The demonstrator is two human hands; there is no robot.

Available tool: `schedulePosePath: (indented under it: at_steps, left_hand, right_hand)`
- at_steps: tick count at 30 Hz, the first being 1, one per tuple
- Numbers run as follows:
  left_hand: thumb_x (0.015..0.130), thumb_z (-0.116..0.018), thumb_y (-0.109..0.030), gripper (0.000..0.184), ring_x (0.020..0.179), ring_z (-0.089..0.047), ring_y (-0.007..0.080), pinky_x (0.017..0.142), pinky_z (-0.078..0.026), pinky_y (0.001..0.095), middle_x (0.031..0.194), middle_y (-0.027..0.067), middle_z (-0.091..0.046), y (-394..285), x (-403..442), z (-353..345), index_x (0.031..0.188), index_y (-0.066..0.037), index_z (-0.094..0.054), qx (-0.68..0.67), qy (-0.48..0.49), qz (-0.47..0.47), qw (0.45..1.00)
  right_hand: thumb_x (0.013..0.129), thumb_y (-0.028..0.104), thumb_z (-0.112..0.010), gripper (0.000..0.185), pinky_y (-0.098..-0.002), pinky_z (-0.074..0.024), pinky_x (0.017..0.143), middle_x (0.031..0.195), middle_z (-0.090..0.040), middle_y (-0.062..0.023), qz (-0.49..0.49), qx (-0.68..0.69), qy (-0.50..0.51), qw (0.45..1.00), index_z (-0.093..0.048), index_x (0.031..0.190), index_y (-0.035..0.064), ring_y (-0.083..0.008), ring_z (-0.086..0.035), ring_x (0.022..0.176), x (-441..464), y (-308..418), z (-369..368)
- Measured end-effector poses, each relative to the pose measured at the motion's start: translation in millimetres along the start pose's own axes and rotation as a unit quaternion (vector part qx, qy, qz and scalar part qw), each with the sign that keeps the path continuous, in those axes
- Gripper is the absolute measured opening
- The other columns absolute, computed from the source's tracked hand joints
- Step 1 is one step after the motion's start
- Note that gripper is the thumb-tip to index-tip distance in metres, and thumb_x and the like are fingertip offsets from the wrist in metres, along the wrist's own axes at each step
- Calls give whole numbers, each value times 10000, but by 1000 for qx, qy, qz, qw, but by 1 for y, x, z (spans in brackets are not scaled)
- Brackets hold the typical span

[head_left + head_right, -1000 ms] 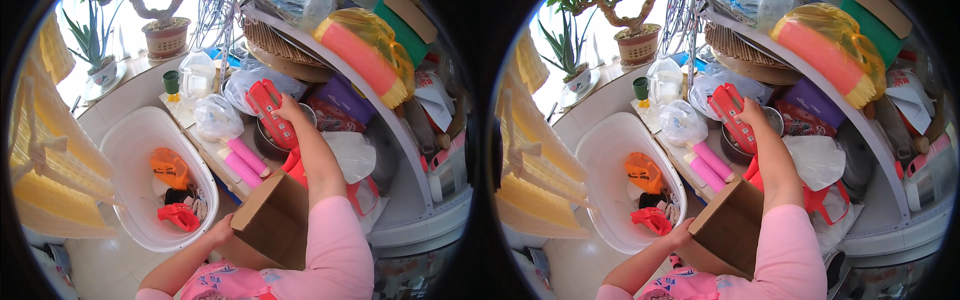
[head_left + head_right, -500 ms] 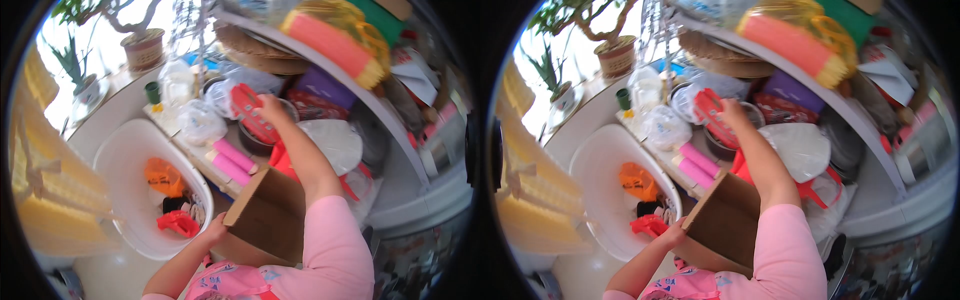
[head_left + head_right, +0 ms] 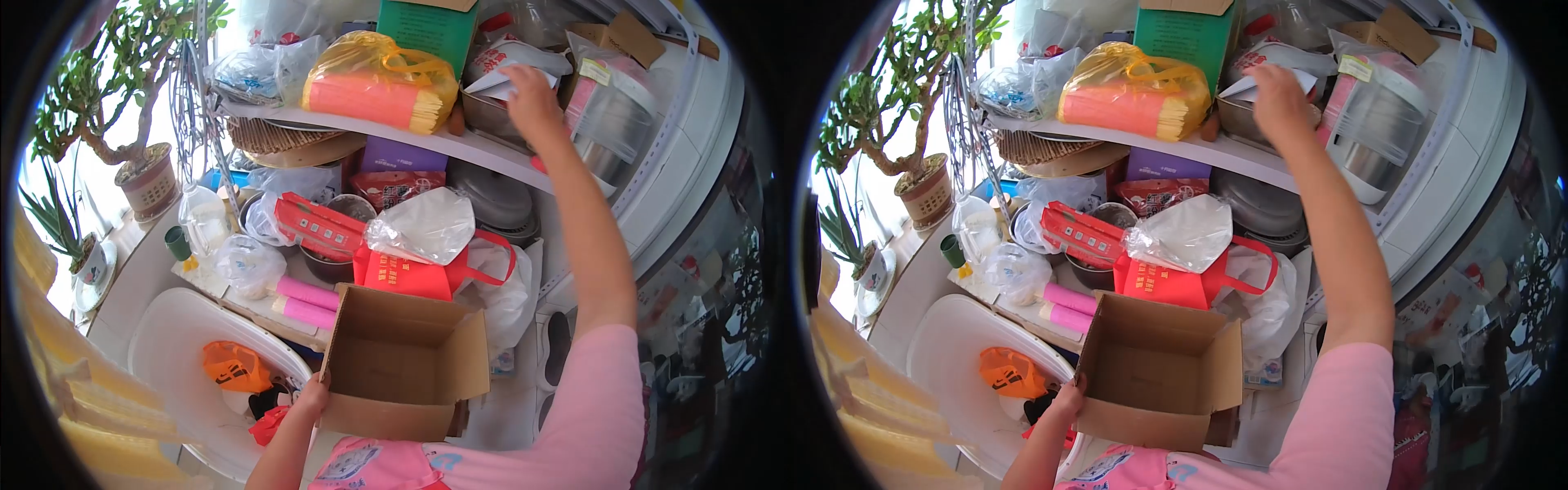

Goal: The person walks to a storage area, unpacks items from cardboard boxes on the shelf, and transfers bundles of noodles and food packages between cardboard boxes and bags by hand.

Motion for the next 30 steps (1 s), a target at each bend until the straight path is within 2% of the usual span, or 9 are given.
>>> schedulePosePath:
  at_steps: [6, 10, 11, 13, 20, 24, 26, 28, 30]
  left_hand:
    - [985, -448, -380, 435, 919, -595, 254, 813, -470, 374, 1011, 150, -647, -11, -2, 3, 1217, -30, -559, 66, -17, -77, 995]
    - [983, -458, -339, 412, 960, -585, 249, 834, -466, 372, 1042, 155, -639, -5, -6, 4, 1246, -33, -538, 35, -13, -9, 999]
    - [983, -458, -339, 412, 960, -585, 249, 834, -466, 372, 1042, 155, -639, 6, -3, 3, 1246, -33, -538, 35, -11, 1, 999]
    - [915, -422, -622, 589, 833, -553, 221, 753, -463, 373, 968, 138, -625, 8, 10, 3, 1303, -194, -537, 53, -8, -25, 998]
    - [906, -394, -648, 677, 1038, -587, 320, 888, -455, 401, 1142, 203, -618, 8, 19, 6, 1320, -126, -512, 94, -24, -93, 991]
    - [929, -405, -608, 639, 938, -581, 241, 813, -465, 380, 1038, 167, -639, -4, 1, 3, 1309, -107, -517, 36, 3, -66, 997]
    - [939, -412, -585, 613, 913, -573, 216, 792, -469, 372, 1014, 151, -636, 2, 11, 1, 1315, -111, -510, 35, 20, -37, 998]
    - [948, -418, -563, 589, 889, -565, 191, 772, -473, 364, 990, 134, -633, 8, 11, -3, 1322, -116, -504, 34, 36, -13, 999]
    - [998, -405, -290, 397, 996, -551, 217, 875, -436, 361, 1081, 134, -613, 5, 9, -5, 1239, 5, -515, -37, 33, -21, 999]
  right_hand:
    - [829, 47, -470, 317, -431, -441, 922, 1141, -618, -148, -6, -159, 94, 983, -707, 1018, 138, -336, -560, 1079, 10, -58, -61]
    - [873, 195, -501, 207, -476, -476, 809, 975, -627, -76, -17, -254, 144, 956, -697, 939, 185, -292, -578, 1007, 13, -77, -90]
    - [870, 189, -501, 200, -474, -482, 792, 968, -628, -76, -20, -241, 134, 961, -692, 930, 178, -295, -580, 998, 14, -79, -89]
    - [866, 184, -501, 193, -471, -488, 775, 961, -629, -76, -20, -228, 121, 966, -686, 920, 170, -299, -582, 989, 16, -89, -82]
    - [923, 152, -474, 171, -462, -486, 763, 1065, -625, -106, 9, -174, 1, 985, -590, 1049, 137, -347, -599, 944, 51, -116, -21]
    - [792, 1, -564, 255, -372, -490, 764, 915, -655, -193, -54, 69, -55, 995, -653, 1025, 57, -360, -620, 892, 0, 76, 98]
    - [934, 99, -470, 180, -406, -503, 739, 1015, -644, -129, 20, 15, 48, 999, -588, 1071, 106, -340, -629, 876, -56, 100, 77]
    - [909, 31, -477, 155, -356, -506, 732, 892, -649, -118, 143, 196, 111, 964, -608, 990, 44, -273, -634, 825, -112, 183, 67]
    - [841, 39, -533, 120, -379, -492, 699, 833, -619, -106, 144, 275, 227, 923, -625, 917, 42, -276, -615, 780, -173, 233, 36]
Point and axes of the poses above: each hand's wrist, its own x-axis towards the middle knuckle, its own z-axis out of the back of the hand, y = z × x, the point moved 10 cm from there along x, towards the middle knuckle
